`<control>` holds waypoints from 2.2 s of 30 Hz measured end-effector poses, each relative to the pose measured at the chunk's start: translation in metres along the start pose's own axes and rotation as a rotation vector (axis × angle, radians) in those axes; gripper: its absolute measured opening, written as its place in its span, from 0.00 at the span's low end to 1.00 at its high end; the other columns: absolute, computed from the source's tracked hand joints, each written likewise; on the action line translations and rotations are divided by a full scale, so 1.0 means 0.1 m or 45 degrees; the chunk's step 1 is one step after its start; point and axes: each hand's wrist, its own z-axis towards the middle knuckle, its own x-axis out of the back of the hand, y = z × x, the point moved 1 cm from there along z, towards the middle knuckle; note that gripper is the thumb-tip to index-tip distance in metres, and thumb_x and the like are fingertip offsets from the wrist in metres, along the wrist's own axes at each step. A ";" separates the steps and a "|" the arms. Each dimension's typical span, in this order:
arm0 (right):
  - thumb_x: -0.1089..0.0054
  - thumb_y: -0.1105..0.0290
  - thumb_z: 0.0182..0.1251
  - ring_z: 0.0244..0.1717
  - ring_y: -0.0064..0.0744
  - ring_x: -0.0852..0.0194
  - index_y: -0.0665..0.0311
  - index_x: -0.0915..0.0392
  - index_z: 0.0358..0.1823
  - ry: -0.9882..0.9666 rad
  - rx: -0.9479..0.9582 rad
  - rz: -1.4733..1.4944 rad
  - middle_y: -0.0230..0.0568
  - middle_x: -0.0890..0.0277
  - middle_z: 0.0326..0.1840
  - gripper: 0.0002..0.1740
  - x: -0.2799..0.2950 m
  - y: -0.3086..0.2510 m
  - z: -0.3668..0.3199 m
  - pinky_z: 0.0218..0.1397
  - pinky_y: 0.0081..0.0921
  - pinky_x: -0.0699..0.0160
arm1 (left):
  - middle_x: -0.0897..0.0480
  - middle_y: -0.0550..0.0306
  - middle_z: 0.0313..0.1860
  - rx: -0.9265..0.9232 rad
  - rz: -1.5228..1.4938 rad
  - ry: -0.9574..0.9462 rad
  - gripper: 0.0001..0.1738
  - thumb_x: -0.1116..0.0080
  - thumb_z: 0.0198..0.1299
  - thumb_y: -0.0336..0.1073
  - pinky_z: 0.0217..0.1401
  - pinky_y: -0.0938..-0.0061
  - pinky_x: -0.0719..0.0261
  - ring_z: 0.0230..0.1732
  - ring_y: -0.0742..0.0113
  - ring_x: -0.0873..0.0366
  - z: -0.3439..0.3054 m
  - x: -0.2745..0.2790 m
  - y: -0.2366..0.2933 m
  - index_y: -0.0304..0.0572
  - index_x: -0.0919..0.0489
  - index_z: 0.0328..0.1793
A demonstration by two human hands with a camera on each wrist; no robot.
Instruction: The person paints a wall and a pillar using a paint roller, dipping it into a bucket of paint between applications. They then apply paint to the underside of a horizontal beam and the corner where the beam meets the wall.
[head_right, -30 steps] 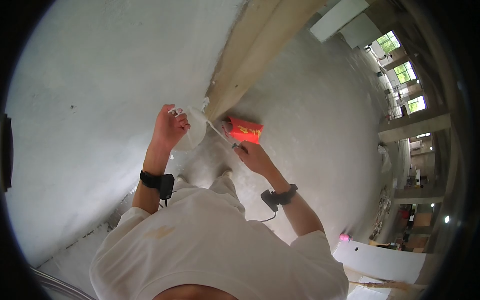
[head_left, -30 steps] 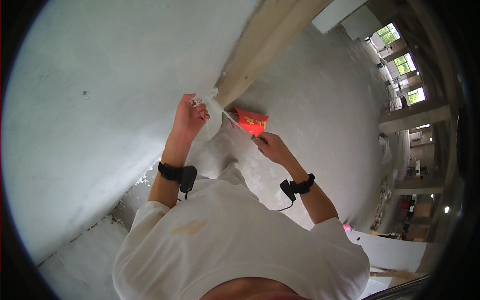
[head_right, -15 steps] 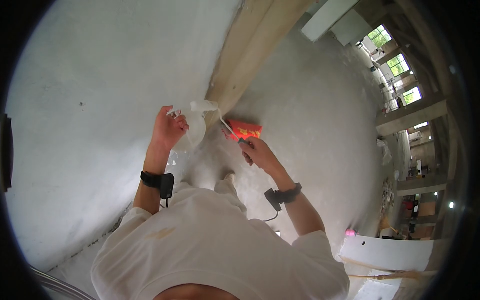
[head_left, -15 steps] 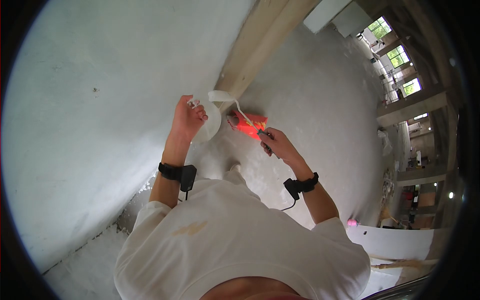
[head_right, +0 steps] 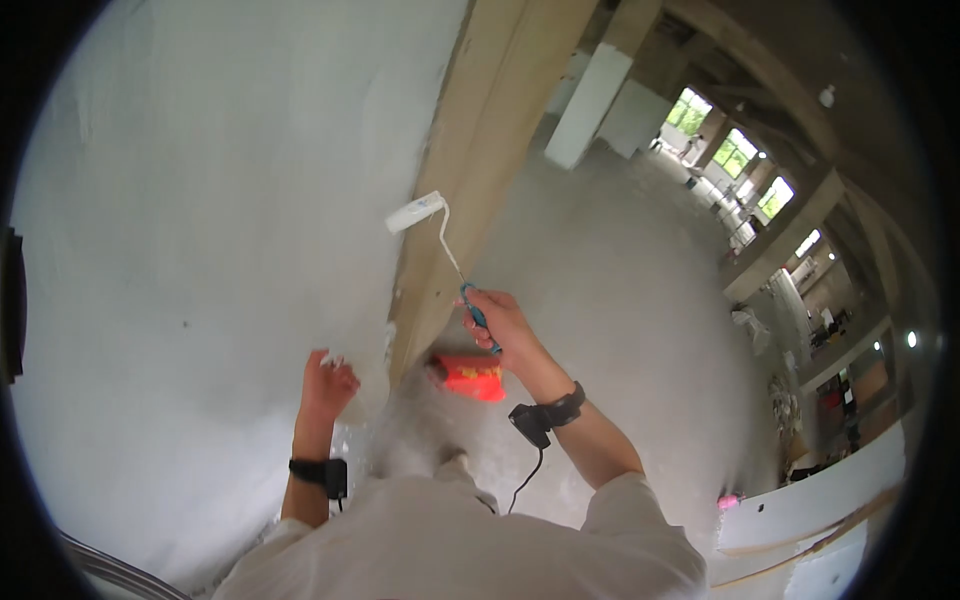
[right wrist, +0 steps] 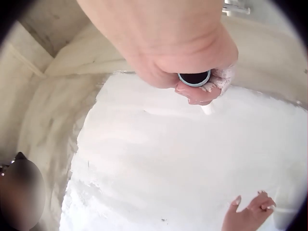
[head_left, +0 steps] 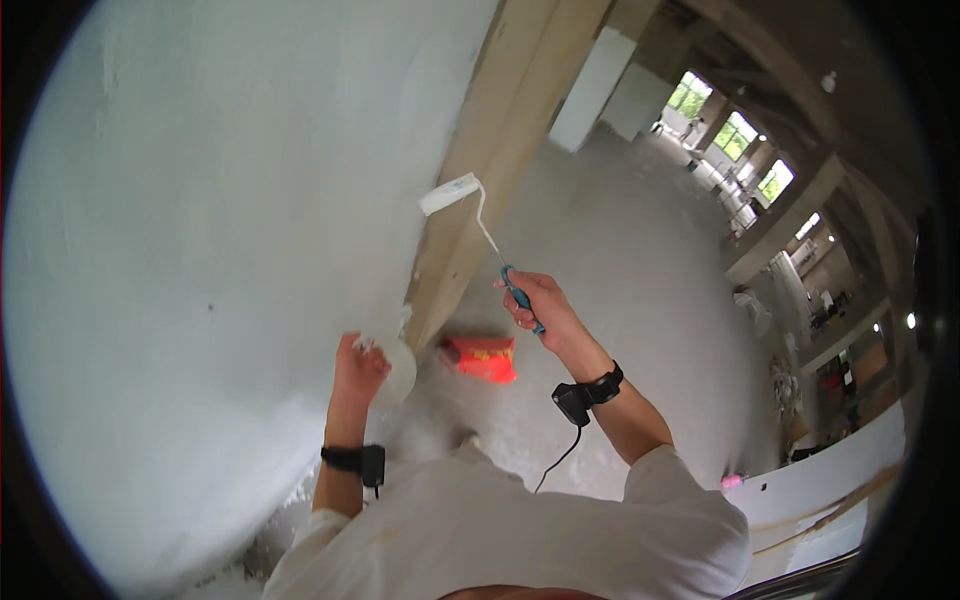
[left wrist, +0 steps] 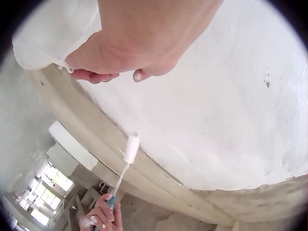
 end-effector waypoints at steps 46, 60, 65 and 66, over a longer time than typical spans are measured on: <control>0.53 0.54 0.77 0.17 0.16 0.45 0.60 0.30 0.31 0.419 0.972 -0.447 0.26 0.35 0.20 0.20 0.21 -3.26 1.28 0.18 0.20 0.45 | 0.36 0.66 0.18 0.208 0.159 0.244 0.14 0.44 0.55 0.48 0.33 0.72 0.37 0.21 0.71 0.39 -0.27 0.05 -0.02 0.49 0.30 0.27; 0.53 0.53 0.77 0.17 0.18 0.41 0.63 0.29 0.31 0.483 0.971 -0.469 0.27 0.35 0.19 0.21 0.21 -3.28 1.34 0.17 0.22 0.44 | 0.36 0.66 0.17 0.209 0.162 0.283 0.14 0.45 0.54 0.48 0.32 0.71 0.37 0.21 0.70 0.39 -0.44 -0.15 0.09 0.49 0.30 0.25; 0.52 0.52 0.77 0.16 0.19 0.41 0.63 0.29 0.31 0.499 0.977 -0.502 0.27 0.35 0.19 0.22 0.21 -3.25 1.35 0.16 0.22 0.44 | 0.34 0.67 0.17 0.231 0.135 0.264 0.12 0.44 0.57 0.46 0.32 0.71 0.36 0.21 0.71 0.37 -0.52 -0.25 0.12 0.52 0.29 0.26; 0.52 0.52 0.77 0.16 0.19 0.41 0.63 0.29 0.31 0.506 0.972 -0.502 0.27 0.35 0.19 0.22 0.20 -3.26 1.33 0.17 0.22 0.43 | 0.34 0.67 0.17 0.232 0.136 0.262 0.12 0.44 0.57 0.46 0.32 0.71 0.36 0.21 0.71 0.37 -0.53 -0.27 0.13 0.52 0.29 0.26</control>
